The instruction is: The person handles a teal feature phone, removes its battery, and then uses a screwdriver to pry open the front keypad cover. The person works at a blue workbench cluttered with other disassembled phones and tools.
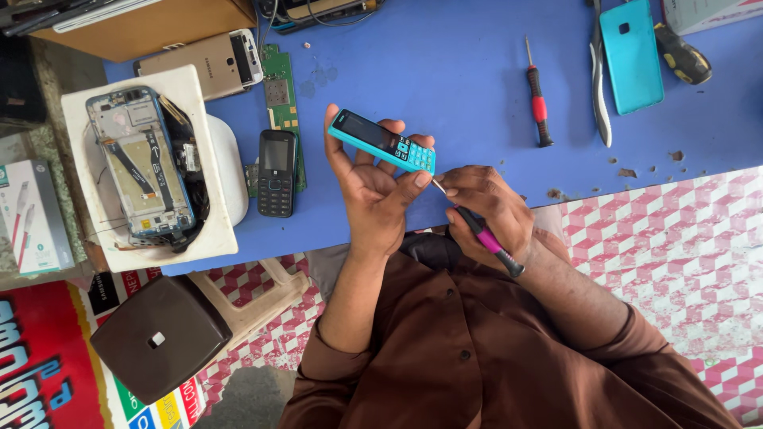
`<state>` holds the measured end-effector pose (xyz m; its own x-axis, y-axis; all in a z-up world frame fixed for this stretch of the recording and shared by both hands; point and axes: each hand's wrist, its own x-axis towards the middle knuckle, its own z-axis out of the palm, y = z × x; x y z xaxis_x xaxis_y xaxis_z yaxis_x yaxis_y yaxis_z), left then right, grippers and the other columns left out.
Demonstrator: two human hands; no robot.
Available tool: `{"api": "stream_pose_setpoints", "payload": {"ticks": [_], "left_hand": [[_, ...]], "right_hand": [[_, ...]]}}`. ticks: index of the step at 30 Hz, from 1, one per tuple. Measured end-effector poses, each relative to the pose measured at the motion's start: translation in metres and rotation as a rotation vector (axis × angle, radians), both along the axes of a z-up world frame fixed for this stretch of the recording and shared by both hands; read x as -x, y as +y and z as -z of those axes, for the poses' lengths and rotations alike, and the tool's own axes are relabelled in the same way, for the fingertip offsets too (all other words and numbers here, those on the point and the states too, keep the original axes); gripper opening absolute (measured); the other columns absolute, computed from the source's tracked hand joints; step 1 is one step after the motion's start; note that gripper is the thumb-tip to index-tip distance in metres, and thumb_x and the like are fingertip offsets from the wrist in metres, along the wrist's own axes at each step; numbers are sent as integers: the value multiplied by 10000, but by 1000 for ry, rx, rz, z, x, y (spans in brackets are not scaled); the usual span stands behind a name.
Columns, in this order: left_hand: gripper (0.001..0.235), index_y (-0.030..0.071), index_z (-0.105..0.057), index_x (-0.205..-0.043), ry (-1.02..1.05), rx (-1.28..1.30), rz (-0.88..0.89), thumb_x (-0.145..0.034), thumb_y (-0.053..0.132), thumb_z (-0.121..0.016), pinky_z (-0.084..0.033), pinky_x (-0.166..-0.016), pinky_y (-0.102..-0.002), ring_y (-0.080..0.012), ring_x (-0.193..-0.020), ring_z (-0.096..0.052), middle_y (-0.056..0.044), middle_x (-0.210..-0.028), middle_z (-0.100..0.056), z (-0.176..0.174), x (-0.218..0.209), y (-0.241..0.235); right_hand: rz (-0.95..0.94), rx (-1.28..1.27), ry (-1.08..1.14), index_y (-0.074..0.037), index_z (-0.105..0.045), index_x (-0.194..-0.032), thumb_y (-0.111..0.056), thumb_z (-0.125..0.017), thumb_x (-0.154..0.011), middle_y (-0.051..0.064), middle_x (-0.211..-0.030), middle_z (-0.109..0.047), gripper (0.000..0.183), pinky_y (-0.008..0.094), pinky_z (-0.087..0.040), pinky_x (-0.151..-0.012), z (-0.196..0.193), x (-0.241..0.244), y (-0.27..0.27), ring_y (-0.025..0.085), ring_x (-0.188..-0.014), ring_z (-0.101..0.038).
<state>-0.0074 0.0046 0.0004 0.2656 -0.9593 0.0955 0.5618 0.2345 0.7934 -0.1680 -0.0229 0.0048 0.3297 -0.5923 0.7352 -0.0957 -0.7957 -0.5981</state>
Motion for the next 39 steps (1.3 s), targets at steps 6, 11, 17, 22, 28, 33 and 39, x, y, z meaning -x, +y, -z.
{"api": "stream_pose_setpoints", "payload": {"ticks": [6, 11, 17, 22, 28, 33, 39], "left_hand": [[1152, 310, -60, -1667, -57, 7, -53, -899, -157, -779, -630, -982, -391, -317, -1216, -640, -151, -1385, -475, -2, 3, 0], [1115, 315, -55, -1622, -99, 35, -82, -914, -159, -775, -632, -923, -364, -318, -1211, -639, -141, -1370, -472, -3, 4, 2], [1124, 342, -55, -1626, -104, 61, -70, -918, -137, -785, -671, -867, -381, -306, -1211, -636, -132, -1359, -470, -1, 2, 2], [1105, 334, -95, -1598, -86, 89, -51, -907, -116, -829, -650, -893, -376, -314, -1203, -651, -129, -1344, -503, 4, 2, 3], [1007, 306, -170, -1585, -57, 115, -89, -924, -39, -846, -597, -1037, -462, -343, -1173, -675, -128, -1303, -556, 6, 2, 2], [952, 288, -212, -1588, -15, 111, -112, -938, -25, -832, -574, -1064, -510, -344, -1155, -674, -135, -1280, -563, 6, 3, 0], [909, 287, -228, -1556, -21, 133, -121, -954, -55, -817, -568, -1089, -514, -303, -1164, -647, -131, -1276, -565, 6, 4, 1]], "right_hand": [[73, 54, 41, 63, -596, -1087, 151, -763, -861, 224, -1099, -690, 294, 423, -629, -832, 2, -4, 6, 359, -1007, -734], [107, 53, 80, 62, -598, -1154, 161, -764, -856, 234, -1142, -687, 355, 419, -632, -858, 3, -9, 11, 362, -1026, -735], [59, -441, 268, -7, -737, -1093, 48, -709, -898, 197, -1083, -777, 205, 360, -610, -813, -18, 7, 9, 294, -940, -777], [-301, -658, 6, 7, -700, -1144, -34, -603, -1063, 158, -1097, -773, 132, 362, -645, -954, -27, 27, -11, 277, -1050, -788], [-293, -511, 65, 7, -693, -1139, 9, -620, -1022, 167, -1090, -766, 138, 348, -638, -918, -28, 27, -12, 273, -1047, -776], [-175, -294, 162, 13, -692, -1114, 100, -676, -917, 189, -1057, -734, 216, 339, -596, -735, -31, 20, -7, 242, -885, -740], [-104, -19, 145, 52, -639, -1128, 132, -714, -903, 196, -1038, -699, 250, 360, -589, -730, -22, 9, -5, 269, -884, -714]]}}
